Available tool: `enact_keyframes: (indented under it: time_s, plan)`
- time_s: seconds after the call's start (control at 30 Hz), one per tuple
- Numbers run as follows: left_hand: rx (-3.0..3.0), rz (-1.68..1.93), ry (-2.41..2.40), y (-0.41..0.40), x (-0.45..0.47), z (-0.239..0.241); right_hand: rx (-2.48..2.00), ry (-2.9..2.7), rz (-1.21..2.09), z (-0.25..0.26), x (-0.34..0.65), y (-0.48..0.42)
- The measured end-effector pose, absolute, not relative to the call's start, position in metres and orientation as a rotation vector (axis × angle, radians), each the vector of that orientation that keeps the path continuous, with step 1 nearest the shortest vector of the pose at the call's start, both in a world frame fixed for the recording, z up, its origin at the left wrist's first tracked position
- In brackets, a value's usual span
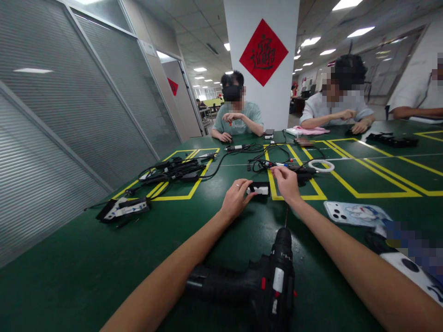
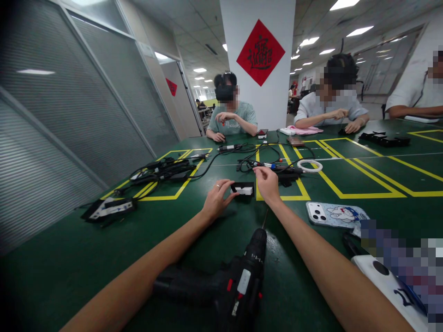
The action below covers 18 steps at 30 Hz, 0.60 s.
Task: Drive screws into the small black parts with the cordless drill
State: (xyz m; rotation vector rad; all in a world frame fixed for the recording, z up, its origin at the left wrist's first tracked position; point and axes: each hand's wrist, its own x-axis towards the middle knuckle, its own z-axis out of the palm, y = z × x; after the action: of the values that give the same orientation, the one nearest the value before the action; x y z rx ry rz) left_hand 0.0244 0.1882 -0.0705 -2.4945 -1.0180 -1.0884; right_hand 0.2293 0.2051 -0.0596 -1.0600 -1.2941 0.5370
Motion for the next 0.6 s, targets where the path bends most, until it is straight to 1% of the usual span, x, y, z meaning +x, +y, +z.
enact_keyframes:
  time_s: [0.07, 0.2, 0.27, 0.33, 0.53, 0.6]
  plan:
    - [-2.473, -1.13, -0.988, 0.188, 0.023, -0.07, -1.074, -1.36, 0.584, -0.047, 0.218, 0.202]
    - [-2.469, -1.172, -0.917, 0.187, 0.022, -0.07, -1.215, -1.369, 0.976, -0.033, 0.185, 0.192]
    - [-2.488, -1.174, -0.887, 0.188, 0.022, -0.072, -1.129, -1.345, 1.154, -0.03, 0.169, 0.184]
    - [-2.511, -1.178, -0.871, 0.187, 0.023, -0.073, -1.059, -1.305, 1.234, -0.029, 0.158, 0.177]
    - [-2.601, -1.215, -0.965, 0.188, 0.026, -0.072, -1.151, -1.21, 1.174, -0.027, 0.169, 0.18]
    - [-2.701, -1.189, -1.058, 0.193, 0.027, -0.072, -1.198, -1.271, 0.974, -0.028, 0.186, 0.184]
